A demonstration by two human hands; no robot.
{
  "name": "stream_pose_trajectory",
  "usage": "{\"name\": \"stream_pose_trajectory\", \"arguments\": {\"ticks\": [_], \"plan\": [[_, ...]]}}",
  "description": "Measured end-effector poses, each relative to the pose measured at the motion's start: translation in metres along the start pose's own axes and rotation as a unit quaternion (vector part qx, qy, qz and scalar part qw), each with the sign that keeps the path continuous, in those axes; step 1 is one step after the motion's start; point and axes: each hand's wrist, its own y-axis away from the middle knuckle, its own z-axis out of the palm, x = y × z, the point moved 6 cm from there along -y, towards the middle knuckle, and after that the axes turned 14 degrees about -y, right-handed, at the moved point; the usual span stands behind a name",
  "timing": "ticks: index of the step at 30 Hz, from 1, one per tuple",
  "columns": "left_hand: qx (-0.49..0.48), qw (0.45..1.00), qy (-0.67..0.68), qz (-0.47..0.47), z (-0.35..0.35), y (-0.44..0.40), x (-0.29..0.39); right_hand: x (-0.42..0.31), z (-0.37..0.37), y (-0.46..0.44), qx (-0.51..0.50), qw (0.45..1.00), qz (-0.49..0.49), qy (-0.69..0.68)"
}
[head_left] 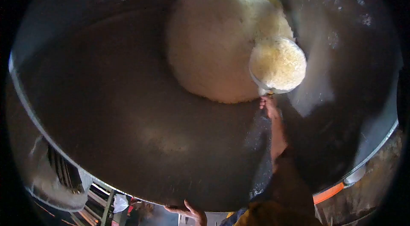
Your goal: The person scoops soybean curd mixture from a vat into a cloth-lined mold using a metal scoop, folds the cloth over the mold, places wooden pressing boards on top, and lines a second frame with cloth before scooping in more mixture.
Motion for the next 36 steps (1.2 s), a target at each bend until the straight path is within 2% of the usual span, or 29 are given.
{"name": "stream_pose_trajectory", "arguments": {"ticks": [2, 5, 9, 10, 12, 13, 15, 16, 17, 19, 22, 24, 25, 26, 27, 29, 30, 32, 33, 34, 36], "plan": [[-0.011, 1.000, 0.005, 0.025, 0.000, 0.002, 0.003, -0.063, 0.005, 0.013, 0.051, 0.994, -0.059, 0.071], [-0.040, 0.996, 0.075, 0.041, -0.008, 0.000, 0.023, -0.147, 0.035, 0.042, 0.050, 0.957, -0.111, 0.264], [0.000, 0.991, 0.086, 0.102, -0.019, 0.000, 0.001, -0.233, 0.144, 0.163, -0.029, 0.920, -0.247, 0.303], [0.017, 0.986, 0.100, 0.129, -0.021, 0.000, 0.000, -0.242, 0.167, 0.194, -0.057, 0.903, -0.271, 0.328], [0.018, 0.984, 0.129, 0.122, -0.018, 0.004, -0.014, -0.251, 0.206, 0.257, -0.117, 0.855, -0.314, 0.396], [0.022, 0.980, 0.155, 0.124, -0.022, 0.009, -0.013, -0.252, 0.226, 0.290, -0.151, 0.828, -0.326, 0.432], [-0.007, 0.939, 0.317, 0.131, -0.030, 0.007, -0.026, -0.233, 0.266, 0.362, -0.216, 0.767, -0.328, 0.507], [-0.012, 0.936, 0.323, 0.138, -0.040, 0.008, -0.037, -0.215, 0.282, 0.399, -0.247, 0.739, -0.320, 0.539], [-0.026, 0.913, 0.395, 0.095, -0.046, 0.014, -0.051, -0.193, 0.296, 0.434, -0.274, 0.712, -0.303, 0.571], [0.032, 0.913, 0.402, 0.066, -0.068, 0.031, -0.085, -0.139, 0.312, 0.507, -0.314, 0.654, -0.284, 0.627], [0.131, 0.889, 0.438, -0.003, -0.106, 0.077, -0.172, -0.018, 0.316, 0.614, -0.377, 0.556, -0.152, 0.725], [0.222, 0.786, 0.567, -0.107, -0.104, 0.117, -0.244, 0.058, 0.298, 0.660, -0.393, 0.478, -0.092, 0.780], [0.271, 0.719, 0.619, -0.162, -0.100, 0.151, -0.284, 0.099, 0.282, 0.679, -0.413, 0.403, -0.053, 0.815], [0.317, 0.646, 0.663, -0.206, -0.102, 0.174, -0.319, 0.137, 0.266, 0.711, -0.417, 0.370, -0.024, 0.830], [0.330, 0.557, 0.716, -0.262, -0.099, 0.207, -0.348, 0.179, 0.243, 0.742, -0.418, 0.323, 0.015, 0.849], [0.349, 0.361, 0.801, -0.326, -0.086, 0.272, -0.412, 0.263, 0.179, 0.781, -0.392, 0.269, 0.079, 0.876], [0.358, 0.332, 0.826, -0.282, -0.063, 0.286, -0.436, 0.298, 0.149, 0.798, -0.384, 0.229, 0.101, 0.888], [0.384, 0.178, 0.873, -0.242, -0.091, 0.314, -0.451, 0.360, 0.098, 0.814, -0.377, 0.140, 0.172, 0.899], [0.392, 0.089, 0.889, -0.219, -0.091, 0.331, -0.488, 0.417, 0.050, 0.821, -0.358, 0.094, 0.200, 0.907], [0.358, 0.036, 0.914, -0.188, -0.083, 0.330, -0.497, 0.447, 0.025, 0.829, -0.364, 0.044, 0.233, 0.900], [0.438, 0.060, 0.889, -0.119, -0.092, 0.342, -0.514, 0.509, -0.040, 0.840, -0.368, -0.040, 0.288, 0.883]]}}
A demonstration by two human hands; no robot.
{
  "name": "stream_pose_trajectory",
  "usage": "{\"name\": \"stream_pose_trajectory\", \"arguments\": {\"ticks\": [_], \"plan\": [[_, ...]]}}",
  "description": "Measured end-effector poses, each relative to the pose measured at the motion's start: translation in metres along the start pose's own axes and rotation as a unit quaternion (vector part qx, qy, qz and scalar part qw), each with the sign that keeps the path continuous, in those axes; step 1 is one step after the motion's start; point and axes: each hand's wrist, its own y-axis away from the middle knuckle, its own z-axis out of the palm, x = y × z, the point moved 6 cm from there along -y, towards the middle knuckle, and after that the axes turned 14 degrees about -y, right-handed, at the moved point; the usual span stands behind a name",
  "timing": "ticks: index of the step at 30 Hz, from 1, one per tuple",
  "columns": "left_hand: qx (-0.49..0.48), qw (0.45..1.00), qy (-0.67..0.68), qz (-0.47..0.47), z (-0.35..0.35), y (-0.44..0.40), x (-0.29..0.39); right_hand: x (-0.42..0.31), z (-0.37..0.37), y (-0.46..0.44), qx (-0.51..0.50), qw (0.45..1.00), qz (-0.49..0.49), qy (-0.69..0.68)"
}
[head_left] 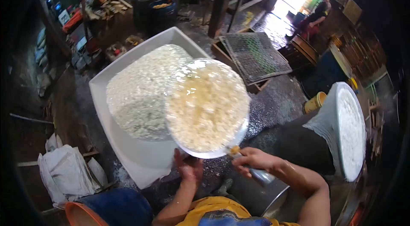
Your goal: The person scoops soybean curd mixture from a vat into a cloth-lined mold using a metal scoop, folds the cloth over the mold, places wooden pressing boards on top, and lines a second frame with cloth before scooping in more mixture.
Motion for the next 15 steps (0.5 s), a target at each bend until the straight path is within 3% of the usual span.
{"name": "stream_pose_trajectory", "arguments": {"ticks": [2, 3, 4, 5, 7, 8, 9, 10, 12, 13, 15], "plan": [[0.057, 0.998, 0.035, 0.000, -0.005, 0.000, 0.004, -0.034, 0.036, -0.056, -0.058, 0.998, 0.014, 0.031], [0.151, 0.986, 0.064, -0.037, -0.008, 0.002, 0.003, -0.046, 0.049, -0.082, -0.075, 0.996, 0.024, 0.043], [0.071, 0.992, 0.035, -0.096, -0.036, -0.015, -0.015, -0.053, 0.054, -0.107, -0.056, 0.997, 0.044, 0.041], [0.043, 0.998, -0.022, -0.035, 0.015, 0.001, 0.008, -0.059, 0.059, -0.130, -0.038, 0.997, 0.062, 0.038], [0.176, 0.983, 0.023, -0.052, -0.005, 0.001, -0.001, -0.067, 0.067, -0.165, 0.021, 0.989, 0.117, -0.088], [0.192, 0.979, 0.036, -0.056, -0.007, 0.000, -0.004, -0.085, 0.067, -0.175, 0.032, 0.998, 0.058, -0.023], [0.210, 0.975, 0.046, -0.062, -0.008, 0.003, -0.005, -0.094, 0.045, -0.200, 0.113, 0.991, -0.016, 0.073], [0.227, 0.970, 0.056, -0.067, -0.011, 0.004, -0.004, -0.118, 0.034, -0.203, 0.157, 0.948, -0.101, 0.258], [0.200, 0.977, 0.055, -0.056, -0.010, 0.004, 0.001, -0.157, -0.011, -0.191, 0.357, 0.878, -0.253, 0.196], [0.183, 0.980, 0.054, -0.055, -0.005, 0.004, 0.001, -0.181, -0.034, -0.172, 0.427, 0.807, -0.342, 0.224], [0.165, 0.984, -0.018, -0.062, -0.012, 0.004, -0.002, -0.210, -0.058, -0.090, 0.419, 0.687, -0.564, 0.181]]}}
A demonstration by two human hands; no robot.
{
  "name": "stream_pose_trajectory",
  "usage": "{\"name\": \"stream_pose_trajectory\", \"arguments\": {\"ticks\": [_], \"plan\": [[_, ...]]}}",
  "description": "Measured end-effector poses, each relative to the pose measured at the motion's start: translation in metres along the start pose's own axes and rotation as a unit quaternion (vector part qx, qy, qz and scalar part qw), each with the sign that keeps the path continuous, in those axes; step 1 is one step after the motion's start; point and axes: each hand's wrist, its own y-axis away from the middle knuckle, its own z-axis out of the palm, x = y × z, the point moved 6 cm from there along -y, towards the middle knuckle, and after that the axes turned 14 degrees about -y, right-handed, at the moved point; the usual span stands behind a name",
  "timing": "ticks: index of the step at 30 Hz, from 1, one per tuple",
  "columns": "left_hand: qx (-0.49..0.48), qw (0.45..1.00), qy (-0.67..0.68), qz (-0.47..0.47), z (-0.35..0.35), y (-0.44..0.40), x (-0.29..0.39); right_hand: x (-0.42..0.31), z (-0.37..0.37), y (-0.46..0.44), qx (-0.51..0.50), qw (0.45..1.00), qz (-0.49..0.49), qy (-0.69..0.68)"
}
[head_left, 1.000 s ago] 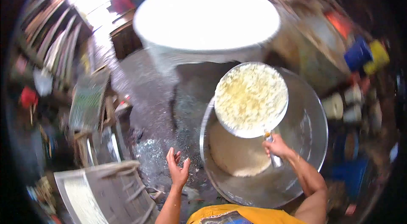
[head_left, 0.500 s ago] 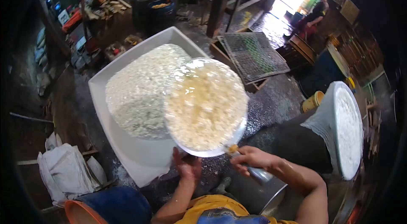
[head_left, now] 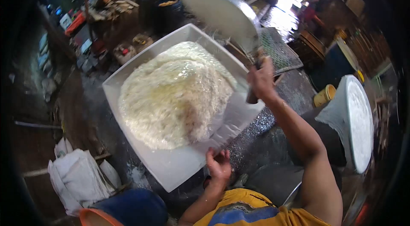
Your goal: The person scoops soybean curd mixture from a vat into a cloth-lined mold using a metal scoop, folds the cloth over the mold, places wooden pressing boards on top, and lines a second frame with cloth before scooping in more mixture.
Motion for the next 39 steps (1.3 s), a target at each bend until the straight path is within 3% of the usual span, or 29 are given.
{"name": "stream_pose_trajectory", "arguments": {"ticks": [1, 2, 3, 4, 6, 8, 10, 12, 14, 15, 16, 17, 18, 19, 20, 22, 24, 25, 26, 28, 30, 32, 33, 35, 37, 39], "plan": [[0.013, 1.000, 0.001, -0.005, 0.002, 0.003, 0.002, -0.046, -0.038, 0.005, 0.051, 0.996, 0.004, -0.075], [0.025, 1.000, -0.003, -0.013, 0.004, 0.006, 0.001, -0.071, -0.087, 0.012, 0.075, 0.991, -0.109, 0.012], [-0.009, 1.000, -0.002, 0.009, 0.001, 0.005, 0.005, -0.092, -0.125, 0.030, 0.103, 0.974, -0.085, -0.180], [-0.044, 0.999, 0.000, 0.027, -0.004, -0.001, 0.006, -0.102, -0.174, 0.049, 0.131, 0.959, -0.093, -0.234], [-0.049, 0.996, -0.023, 0.070, -0.012, -0.008, -0.001, -0.110, -0.276, 0.105, 0.205, 0.932, -0.066, -0.291], [-0.058, 0.982, -0.147, 0.103, -0.006, -0.008, -0.015, -0.110, -0.370, 0.184, 0.284, 0.915, -0.051, -0.283], [-0.040, 0.968, -0.231, 0.094, 0.017, -0.005, -0.051, -0.080, -0.456, 0.275, 0.358, 0.910, 0.010, -0.210], [-0.105, 0.892, -0.427, 0.102, 0.037, 0.001, -0.102, -0.005, -0.525, 0.396, 0.462, 0.845, 0.154, -0.221], [-0.227, 0.796, -0.559, 0.052, 0.049, -0.004, -0.162, 0.075, -0.549, 0.491, 0.558, 0.744, 0.183, -0.320], [-0.284, 0.737, -0.613, 0.027, 0.051, 0.005, -0.198, 0.097, -0.545, 0.520, 0.604, 0.650, 0.203, -0.414], [-0.293, 0.688, -0.663, 0.021, 0.053, 0.018, -0.233, 0.139, -0.539, 0.545, 0.588, 0.624, 0.149, -0.492], [-0.307, 0.625, -0.717, 0.019, 0.060, 0.057, -0.297, 0.174, -0.556, 0.586, 0.651, 0.596, 0.184, -0.433], [-0.308, 0.572, -0.760, 0.020, 0.057, 0.069, -0.335, 0.234, -0.547, 0.605, 0.666, 0.534, 0.159, -0.495], [-0.345, 0.508, -0.789, 0.012, 0.051, 0.073, -0.369, 0.297, -0.529, 0.624, 0.687, 0.510, 0.156, -0.494], [-0.369, 0.445, -0.816, 0.019, 0.040, 0.081, -0.412, 0.358, -0.511, 0.643, 0.677, 0.435, 0.136, -0.578], [-0.403, 0.320, -0.857, 0.031, 0.021, 0.095, -0.471, 0.418, -0.466, 0.655, 0.633, 0.336, 0.144, -0.683], [-0.424, 0.271, -0.864, -0.006, 0.000, 0.103, -0.520, 0.555, -0.382, 0.664, 0.543, -0.089, -0.088, -0.831], [-0.435, 0.231, -0.870, 0.005, -0.010, 0.099, -0.535, 0.547, -0.371, 0.672, 0.573, -0.248, -0.156, -0.765], [-0.444, 0.192, -0.875, 0.016, -0.019, 0.094, -0.550, 0.545, -0.369, 0.682, 0.580, -0.281, -0.158, -0.748], [-0.308, 0.201, -0.918, 0.145, -0.021, 0.088, -0.554, 0.539, -0.360, 0.715, 0.594, -0.341, -0.156, -0.712], [-0.348, 0.179, -0.898, 0.201, -0.023, 0.086, -0.559, 0.537, -0.356, 0.758, 0.608, -0.391, -0.144, -0.675], [-0.299, 0.159, -0.912, 0.230, -0.025, 0.081, -0.559, 0.526, -0.376, 0.815, 0.658, -0.356, -0.173, -0.640], [-0.286, 0.146, -0.916, 0.239, -0.025, 0.080, -0.559, 0.560, -0.359, 0.850, 0.718, -0.276, -0.095, -0.632], [-0.255, 0.123, -0.923, 0.261, -0.022, 0.081, -0.557, 0.534, -0.392, 0.897, 0.778, -0.112, 0.010, -0.618], [-0.223, 0.153, -0.923, 0.274, -0.020, 0.081, -0.548, 0.567, -0.369, 0.948, 0.739, 0.009, 0.223, -0.636], [-0.218, 0.160, -0.930, 0.249, -0.034, 0.095, -0.568, 0.598, -0.351, 0.993, 0.768, 0.071, 0.260, -0.581]]}}
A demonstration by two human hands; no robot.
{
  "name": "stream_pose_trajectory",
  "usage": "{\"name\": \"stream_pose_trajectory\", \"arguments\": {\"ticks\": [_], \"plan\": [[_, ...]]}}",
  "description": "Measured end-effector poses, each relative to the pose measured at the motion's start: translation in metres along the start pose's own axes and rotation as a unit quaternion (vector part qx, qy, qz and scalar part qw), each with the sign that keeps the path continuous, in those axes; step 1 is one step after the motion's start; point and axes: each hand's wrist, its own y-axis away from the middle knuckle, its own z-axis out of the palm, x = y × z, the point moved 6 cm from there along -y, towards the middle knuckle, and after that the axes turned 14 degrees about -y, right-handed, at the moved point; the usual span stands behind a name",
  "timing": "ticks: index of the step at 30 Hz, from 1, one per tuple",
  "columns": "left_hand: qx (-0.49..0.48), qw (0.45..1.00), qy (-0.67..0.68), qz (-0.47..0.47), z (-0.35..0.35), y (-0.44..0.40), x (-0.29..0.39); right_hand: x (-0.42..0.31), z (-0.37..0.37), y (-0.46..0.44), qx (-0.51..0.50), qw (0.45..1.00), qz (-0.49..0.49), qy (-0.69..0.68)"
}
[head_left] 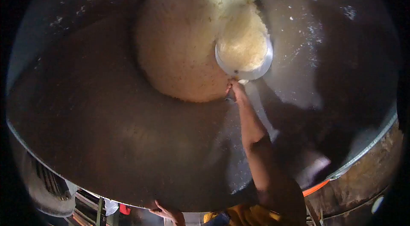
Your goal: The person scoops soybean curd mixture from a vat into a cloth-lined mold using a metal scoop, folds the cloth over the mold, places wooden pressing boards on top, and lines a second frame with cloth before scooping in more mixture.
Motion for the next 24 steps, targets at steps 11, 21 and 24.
{"name": "stream_pose_trajectory", "arguments": {"ticks": [11, 21, 24], "plan": [[-0.010, 0.999, 0.026, 0.018, 0.001, 0.002, -0.003, -0.160, 0.140, 0.127, -0.135, 0.954, -0.222, 0.147], [-0.105, 0.957, 0.188, 0.194, 0.033, 0.022, -0.051, -0.086, 0.222, 0.428, -0.309, 0.789, -0.307, 0.433], [-0.207, 0.917, 0.295, 0.170, 0.027, 0.013, -0.075, -0.005, 0.224, 0.523, -0.327, 0.710, -0.281, 0.557]]}}
